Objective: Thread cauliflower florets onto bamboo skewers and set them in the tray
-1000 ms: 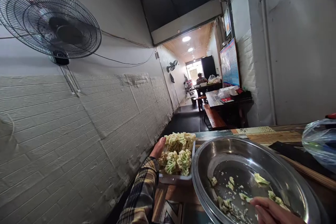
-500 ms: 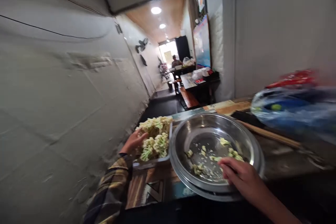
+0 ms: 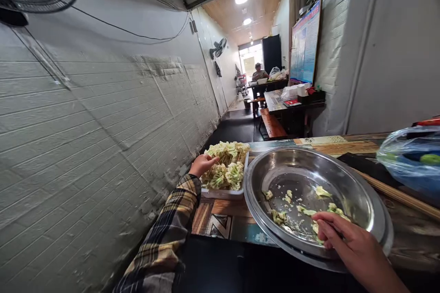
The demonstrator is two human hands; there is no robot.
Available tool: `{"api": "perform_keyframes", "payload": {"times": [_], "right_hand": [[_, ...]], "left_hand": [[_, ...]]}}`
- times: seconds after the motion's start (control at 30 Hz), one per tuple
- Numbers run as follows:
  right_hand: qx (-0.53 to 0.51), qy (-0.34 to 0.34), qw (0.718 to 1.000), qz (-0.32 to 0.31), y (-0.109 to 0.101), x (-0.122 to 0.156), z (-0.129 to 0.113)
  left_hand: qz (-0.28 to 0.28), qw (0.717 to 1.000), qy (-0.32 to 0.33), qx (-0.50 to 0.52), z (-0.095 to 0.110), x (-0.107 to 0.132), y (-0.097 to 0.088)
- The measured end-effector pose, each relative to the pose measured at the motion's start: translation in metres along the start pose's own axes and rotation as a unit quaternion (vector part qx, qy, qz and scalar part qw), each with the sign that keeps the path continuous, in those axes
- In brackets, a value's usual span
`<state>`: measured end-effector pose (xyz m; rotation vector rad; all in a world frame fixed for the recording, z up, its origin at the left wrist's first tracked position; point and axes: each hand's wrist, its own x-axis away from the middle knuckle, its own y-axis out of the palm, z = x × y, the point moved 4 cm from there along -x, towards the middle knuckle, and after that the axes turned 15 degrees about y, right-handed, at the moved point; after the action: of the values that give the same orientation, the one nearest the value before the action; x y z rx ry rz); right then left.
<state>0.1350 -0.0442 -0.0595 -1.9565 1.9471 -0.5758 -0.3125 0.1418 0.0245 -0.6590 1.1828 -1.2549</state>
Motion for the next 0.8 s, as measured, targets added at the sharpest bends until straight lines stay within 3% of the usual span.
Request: {"api": "perform_keyframes", "payload": {"times": [0.23, 0.57, 0.8], "right_hand": [[0.001, 0.004, 1.0, 0.016, 0.0, 0.001, 0.001], [0.005, 0.017, 0.999, 0.044, -0.003, 0.004, 0.001], [0.007, 0.007, 1.0, 0.008, -0.001, 0.0, 0.006]], "left_hand": [[-0.012, 0.999, 0.0, 0.047, 0.004, -0.004, 0.011], [-0.053, 0.996, -0.014, 0.073, -0.017, 0.006, -0.004], [-0.029, 0.999, 0.011, 0.043, -0.018, 0.02, -0.009]]}}
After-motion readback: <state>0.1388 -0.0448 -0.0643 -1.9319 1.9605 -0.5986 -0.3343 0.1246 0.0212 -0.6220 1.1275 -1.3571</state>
